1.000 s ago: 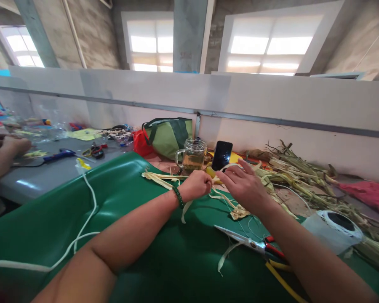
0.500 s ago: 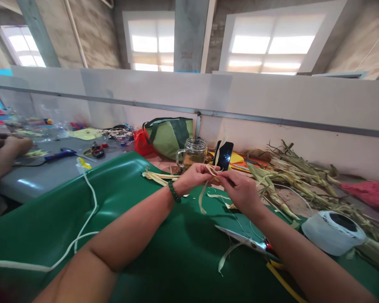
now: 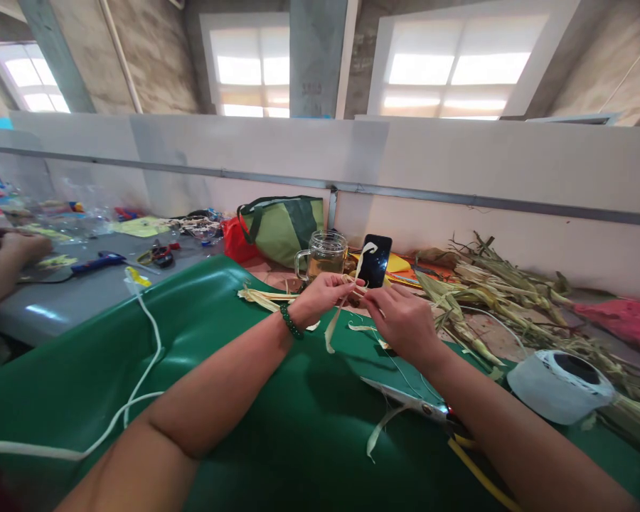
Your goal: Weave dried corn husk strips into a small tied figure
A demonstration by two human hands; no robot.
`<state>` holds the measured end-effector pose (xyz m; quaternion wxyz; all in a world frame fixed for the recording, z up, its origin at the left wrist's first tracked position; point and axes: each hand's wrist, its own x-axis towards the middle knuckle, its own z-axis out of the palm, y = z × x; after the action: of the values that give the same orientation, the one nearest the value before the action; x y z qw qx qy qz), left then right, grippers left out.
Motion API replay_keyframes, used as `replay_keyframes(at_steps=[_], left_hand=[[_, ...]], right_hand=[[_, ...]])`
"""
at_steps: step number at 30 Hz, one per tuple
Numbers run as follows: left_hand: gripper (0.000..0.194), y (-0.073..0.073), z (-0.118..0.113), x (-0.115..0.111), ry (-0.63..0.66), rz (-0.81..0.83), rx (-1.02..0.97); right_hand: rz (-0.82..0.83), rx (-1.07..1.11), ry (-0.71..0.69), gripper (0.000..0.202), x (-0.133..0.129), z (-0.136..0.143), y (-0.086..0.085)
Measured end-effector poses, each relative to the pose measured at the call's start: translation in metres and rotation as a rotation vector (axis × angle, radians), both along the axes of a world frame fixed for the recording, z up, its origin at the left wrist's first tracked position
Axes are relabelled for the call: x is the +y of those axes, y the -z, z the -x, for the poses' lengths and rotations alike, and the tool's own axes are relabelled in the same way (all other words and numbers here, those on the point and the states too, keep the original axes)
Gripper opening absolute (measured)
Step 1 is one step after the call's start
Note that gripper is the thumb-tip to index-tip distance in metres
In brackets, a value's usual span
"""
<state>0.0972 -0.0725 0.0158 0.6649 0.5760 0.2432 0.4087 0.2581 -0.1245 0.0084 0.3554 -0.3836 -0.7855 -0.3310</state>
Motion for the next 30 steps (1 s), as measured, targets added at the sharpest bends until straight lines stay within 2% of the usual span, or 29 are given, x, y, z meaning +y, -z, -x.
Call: replay_keyframes(at_steps=[3,6,8,11,14,17,20,24,27,30], left_hand=[[0.04,0.003,0.0,0.001,-0.009,0.015,0.005],[0.035,0.007,-0.003,0.0,0.015,-0.016,0.061],[0.035,0.011,-0.005,0.001,0.036,-0.05,0.093],[0.035,0.013,-0.006,0.002,0.075,-0.077,0.103],[0.04,0.011,-0.005,0.003,0.097,-0.03,0.105],[0.046,0.006,-0.002,0.0,0.118,0.018,0.102],[0.044,0.003,-0.001,-0.002,0.148,0.008,0.093],[0.039,0.002,0.0,-0.003,0.186,-0.035,0.113],[0.036,0.002,0.0,-0.002,0.157,-0.03,0.106],[0.03,-0.001,0.001,0.001,0.071,0.037,0.051]], right_hand=[[-0.137,-0.261,0.003,0.014,-0.005,0.009,-0.001],[-0.123,-0.41,-0.055,0.018,-0.005,0.016,0.004],[-0.093,-0.399,-0.094,0.021,-0.003,0.017,0.009],[-0.027,-0.17,-0.253,0.023,0.0,0.012,0.013],[0.145,0.198,-0.386,0.018,0.002,0.005,0.01],[0.319,0.537,-0.332,0.014,0.005,0.0,0.005],[0.446,0.763,-0.297,0.02,0.01,-0.004,0.001],[0.591,0.864,-0.283,0.03,0.015,-0.007,-0.003],[0.719,0.886,-0.266,0.041,0.018,-0.009,-0.005],[0.689,0.836,-0.244,0.05,0.019,-0.013,-0.002]])
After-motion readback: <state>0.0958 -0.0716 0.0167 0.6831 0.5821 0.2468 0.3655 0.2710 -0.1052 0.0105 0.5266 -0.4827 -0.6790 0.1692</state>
